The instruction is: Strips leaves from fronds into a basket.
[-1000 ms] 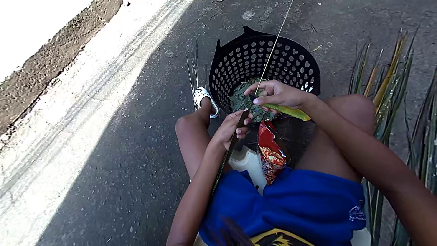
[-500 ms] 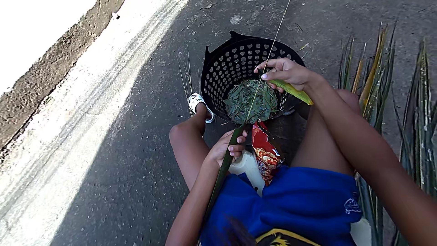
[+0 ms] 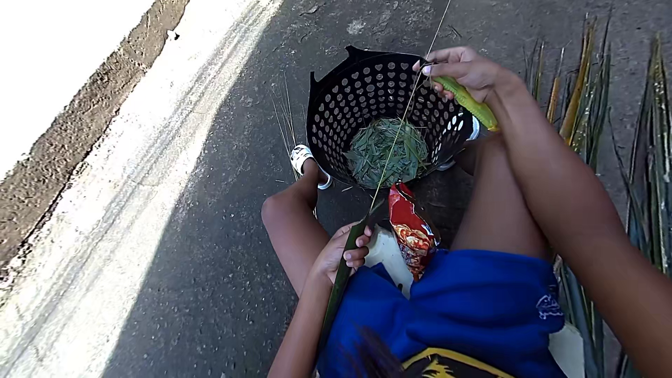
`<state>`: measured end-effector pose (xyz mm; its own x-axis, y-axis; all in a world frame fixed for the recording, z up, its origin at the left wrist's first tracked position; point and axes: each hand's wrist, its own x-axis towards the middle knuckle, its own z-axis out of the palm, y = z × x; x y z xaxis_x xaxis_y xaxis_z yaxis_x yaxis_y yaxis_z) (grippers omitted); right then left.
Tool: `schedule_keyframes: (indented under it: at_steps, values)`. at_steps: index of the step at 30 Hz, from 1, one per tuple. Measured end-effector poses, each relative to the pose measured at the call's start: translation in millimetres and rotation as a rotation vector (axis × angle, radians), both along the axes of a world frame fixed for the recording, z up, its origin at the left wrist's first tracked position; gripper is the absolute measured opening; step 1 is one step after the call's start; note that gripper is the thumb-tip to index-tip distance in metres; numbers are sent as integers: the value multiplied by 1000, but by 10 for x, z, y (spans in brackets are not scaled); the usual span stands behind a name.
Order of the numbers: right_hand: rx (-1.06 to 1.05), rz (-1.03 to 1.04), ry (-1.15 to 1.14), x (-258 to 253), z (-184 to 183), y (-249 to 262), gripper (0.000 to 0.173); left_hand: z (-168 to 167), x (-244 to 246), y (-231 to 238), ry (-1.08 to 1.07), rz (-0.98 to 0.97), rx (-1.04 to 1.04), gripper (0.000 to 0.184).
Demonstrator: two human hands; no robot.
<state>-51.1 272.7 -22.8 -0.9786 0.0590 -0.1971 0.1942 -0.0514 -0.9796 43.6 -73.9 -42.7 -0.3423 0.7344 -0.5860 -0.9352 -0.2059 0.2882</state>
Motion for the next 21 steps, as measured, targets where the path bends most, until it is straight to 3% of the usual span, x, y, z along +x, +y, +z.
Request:
schedule_keyframes:
  at_steps: [3, 5, 8, 14, 17, 21]
  values:
    - [41, -271, -24, -37, -10, 62, 15, 19, 22, 12, 98, 8, -116, 44]
    - [107, -278, -67, 26, 17, -15, 25, 90, 5, 92, 245, 7, -257, 43]
    - [89, 11, -148, 213, 120, -227, 33, 203, -61, 244, 432, 21, -415, 40]
    - [-193, 768, -255, 438, 16, -769, 55, 349, -149, 475, 632, 62, -517, 32]
    - [-196, 781, -218, 470, -74, -904, 52, 362, -159, 525, 688, 67, -514, 31]
    - [-149, 718, -121, 403, 9, -823, 52, 384, -228, 537, 502, 62, -375, 35]
